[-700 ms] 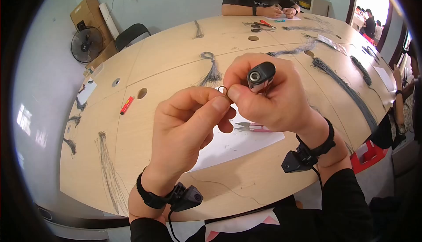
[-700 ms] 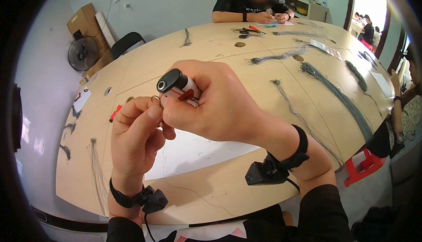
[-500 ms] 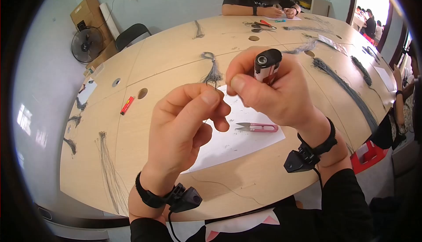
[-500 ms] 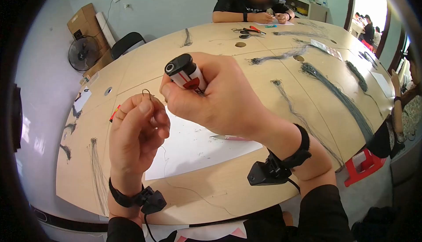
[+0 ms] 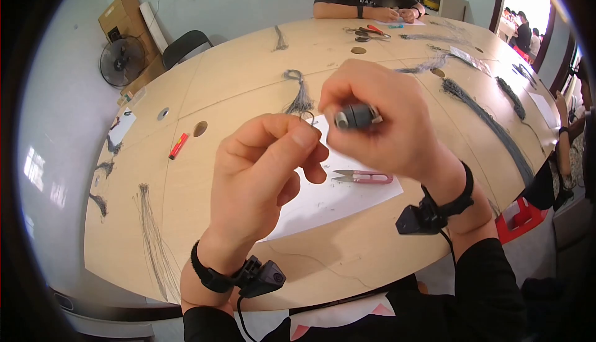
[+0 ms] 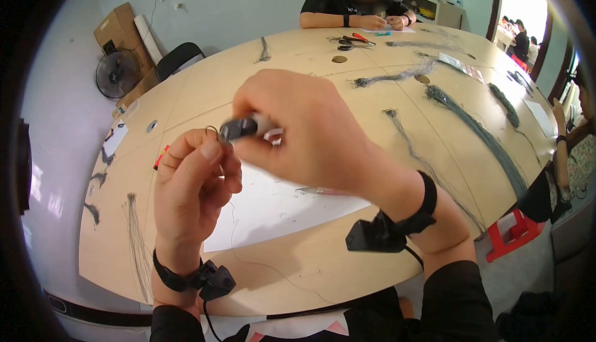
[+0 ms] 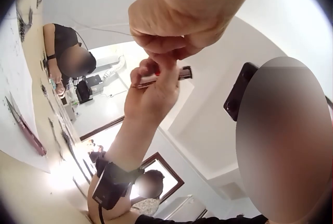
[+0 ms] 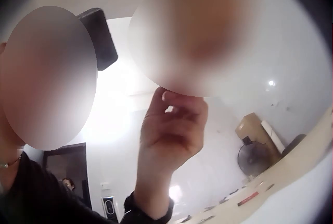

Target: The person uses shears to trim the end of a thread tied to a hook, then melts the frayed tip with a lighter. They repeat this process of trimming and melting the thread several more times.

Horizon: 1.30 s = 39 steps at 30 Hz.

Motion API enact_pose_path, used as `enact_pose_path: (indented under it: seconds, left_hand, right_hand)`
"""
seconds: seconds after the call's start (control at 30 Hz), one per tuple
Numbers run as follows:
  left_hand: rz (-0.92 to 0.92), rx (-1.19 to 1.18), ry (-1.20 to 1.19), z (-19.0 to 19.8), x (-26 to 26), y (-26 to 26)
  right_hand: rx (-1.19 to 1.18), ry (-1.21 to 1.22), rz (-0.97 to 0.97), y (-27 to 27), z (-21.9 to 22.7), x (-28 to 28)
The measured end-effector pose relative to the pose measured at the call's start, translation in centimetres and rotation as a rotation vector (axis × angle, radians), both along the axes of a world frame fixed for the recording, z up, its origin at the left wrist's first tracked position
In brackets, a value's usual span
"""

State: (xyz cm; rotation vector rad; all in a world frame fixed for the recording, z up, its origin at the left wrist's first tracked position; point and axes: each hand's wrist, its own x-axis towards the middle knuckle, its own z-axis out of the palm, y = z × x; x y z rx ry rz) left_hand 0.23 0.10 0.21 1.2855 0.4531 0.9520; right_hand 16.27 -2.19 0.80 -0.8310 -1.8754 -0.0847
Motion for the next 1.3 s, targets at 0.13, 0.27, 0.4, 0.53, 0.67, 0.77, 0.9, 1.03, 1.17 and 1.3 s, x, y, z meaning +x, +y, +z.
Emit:
enact_pose_path:
  seconds: [0.13,0.27,0.4,0.53,0.67,0.77,0.9,1.03,1.17,1.3]
  left_hand:
    - [-0.025,-0.026,-0.068,0.3,-0.4,0.3]
    - [0.025,0.01,-0.031,0.3,-0.2,0.2]
    - [-0.001,0.01,-0.04,0.5,-0.5,0.3]
    - [-0.005,0.016,-0.049,0.6,-0.8,0.4]
    - [0.013,0.018,-0.056,0.8,-0.9,0.4]
    - [0.082,0.075,-0.079,0.9,-1.1,0.6]
    - [0.081,0.052,-0.143,1.1,-1.7,1.1]
    - [0.082,0.045,-0.147,1.3,-1.8,1.3]
    - [0.077,0.051,-0.143,1.2,-1.8,1.3]
    - [0.065,0.071,-0.153,1.1,-1.8,1.3]
  right_hand:
    - [-0.397,-0.22,-0.365,3.1,-1.8,2.2]
    - [-0.664,-0.541,-0.503,6.5,-6.4,5.6]
    - [-0.92,-0.643,-0.527,7.7,-8.1,7.0]
    - [-1.009,-0.671,-0.576,8.3,-9.0,7.9]
    - [-1.077,-0.69,-0.577,8.5,-8.9,8.3]
    - [-1.036,-0.674,-0.613,7.4,-7.3,7.2]
    - [-1.216,-0.855,-0.407,5.7,-5.1,4.5]
    - [-1.262,-1.03,-0.306,6.1,-6.8,4.2]
    - [-1.33,-0.913,-0.169,6.1,-7.2,4.3]
    - [-1.319,-0.841,-0.173,5.8,-7.0,4.0]
